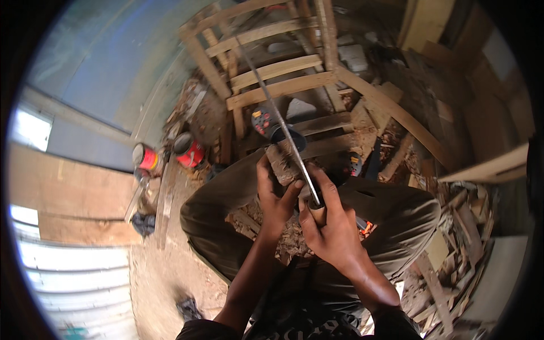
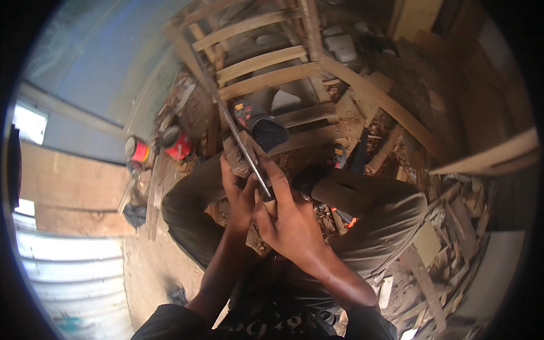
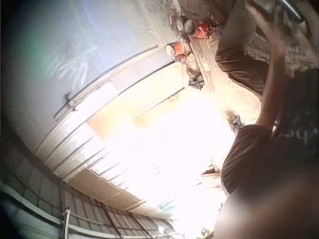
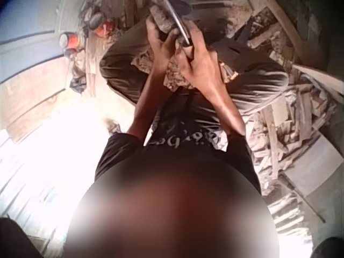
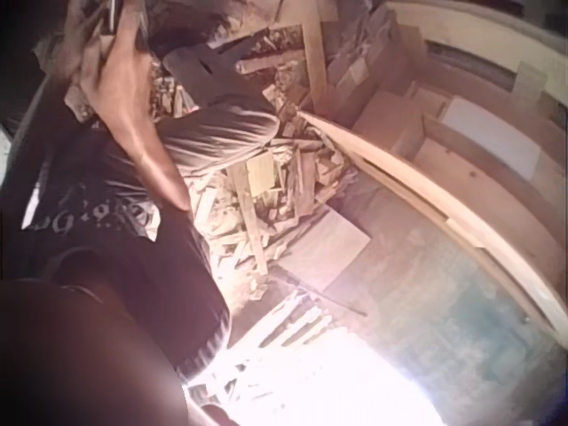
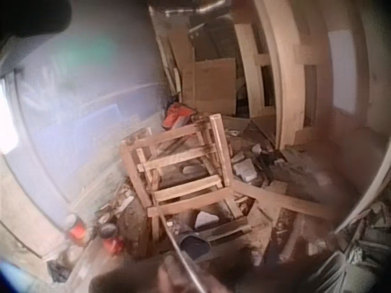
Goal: The person sits on the floor and uses a hand saw to cut small wood pieces, then uses a metal file to smooth and shape the cut edges. The person repeatedly picks up pieces, files them, and places them back down.
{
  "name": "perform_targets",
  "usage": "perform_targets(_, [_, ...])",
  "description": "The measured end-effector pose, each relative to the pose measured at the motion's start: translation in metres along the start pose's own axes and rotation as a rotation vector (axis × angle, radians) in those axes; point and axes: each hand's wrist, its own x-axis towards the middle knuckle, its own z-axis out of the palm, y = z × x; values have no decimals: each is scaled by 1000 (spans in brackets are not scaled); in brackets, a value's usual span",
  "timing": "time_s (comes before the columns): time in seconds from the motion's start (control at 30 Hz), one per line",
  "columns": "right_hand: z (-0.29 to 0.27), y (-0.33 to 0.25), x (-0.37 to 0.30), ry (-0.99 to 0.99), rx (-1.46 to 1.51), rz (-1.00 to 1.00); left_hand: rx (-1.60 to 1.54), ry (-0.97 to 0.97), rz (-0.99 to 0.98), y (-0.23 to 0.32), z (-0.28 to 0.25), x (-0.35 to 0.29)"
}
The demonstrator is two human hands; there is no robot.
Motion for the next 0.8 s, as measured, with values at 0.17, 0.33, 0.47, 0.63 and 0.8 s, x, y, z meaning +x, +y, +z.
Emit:
perform_targets(0.17, [3,-13,-8,11,-46,130,-82,-125,3,4,-1,6])
perform_targets(0.33, [9,-19,-15,171,-153,175,-114,-169,145,5,-10,10])
perform_targets(0.47, [8,-17,-18,198,-173,150,-31,-181,153,3,-14,11])
perform_targets(0.63, [8,-11,-15,201,-127,24,96,-111,207,4,-19,5])
perform_targets(0.8, [5,-16,-13,34,-168,143,179,-102,273,7,-24,0])
